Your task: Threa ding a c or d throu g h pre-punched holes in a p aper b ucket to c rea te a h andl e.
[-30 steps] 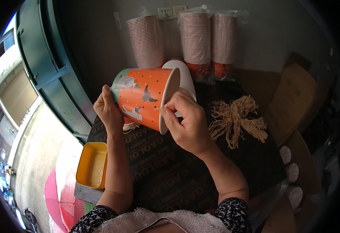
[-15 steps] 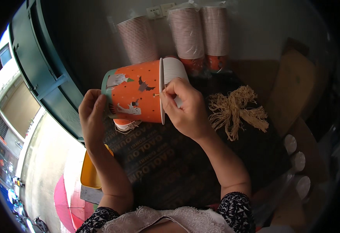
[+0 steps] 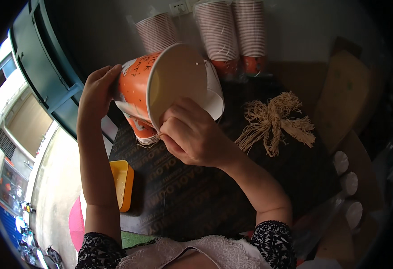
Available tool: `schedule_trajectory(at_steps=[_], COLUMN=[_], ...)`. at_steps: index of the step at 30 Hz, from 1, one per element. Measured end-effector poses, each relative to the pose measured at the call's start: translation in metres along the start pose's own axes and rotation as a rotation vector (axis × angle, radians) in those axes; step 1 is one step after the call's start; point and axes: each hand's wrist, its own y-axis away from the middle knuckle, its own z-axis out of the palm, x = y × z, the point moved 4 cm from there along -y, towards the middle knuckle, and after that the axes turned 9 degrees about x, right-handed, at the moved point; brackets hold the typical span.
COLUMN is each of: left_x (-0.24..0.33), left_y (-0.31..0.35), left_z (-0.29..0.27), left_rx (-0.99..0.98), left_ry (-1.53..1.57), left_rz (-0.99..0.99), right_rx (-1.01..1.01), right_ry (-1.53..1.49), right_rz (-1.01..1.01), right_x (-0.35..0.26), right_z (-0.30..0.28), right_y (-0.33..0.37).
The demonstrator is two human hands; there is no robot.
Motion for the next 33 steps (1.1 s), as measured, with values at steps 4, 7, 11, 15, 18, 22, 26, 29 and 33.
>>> schedule_trajectory(at_steps=[4,7,11,15,18,22,26,29,33], left_x=[0.003,0.015,0.022,0.030,0.015,-0.026,-0.062,-0.086,-0.099], left_y=[0.000,0.012,0.022,0.026,0.017,-0.019,-0.045,-0.061,-0.078], left_z=[-0.019,-0.052,-0.109,-0.153,-0.167,-0.180,-0.180,-0.172,-0.155], left_rx=[-0.026,0.025,0.060,0.231,0.320,0.372,0.403,0.390,0.332], left_ry=[0.054,-0.157,-0.304,-0.579,-0.740,-1.043,-1.182,-1.137,-1.087], left_rz=[0.053,0.129,0.168,0.249,0.219,0.266,0.214,0.212,0.219], right_rx=[-0.124,-0.121,-0.093,-0.084,-0.056,-0.062,-0.082,-0.098,-0.128], right_ry=[-0.020,0.049,0.100,0.106,0.125,0.131,0.131,0.133,0.149], right_rz=[0.038,0.107,0.124,0.189,0.185,0.180,0.168,0.175,0.172], right_x=[0.000,0.001,0.008,0.008,0.005,0.003,-0.002,-0.003,-0.002], right_z=[-0.001,-0.010,-0.023,-0.034,-0.039,-0.043,-0.040,-0.038,-0.038], right_y=[-0.002,-0.005,-0.008,-0.014,-0.019,-0.019,-0.021,-0.020,-0.019])
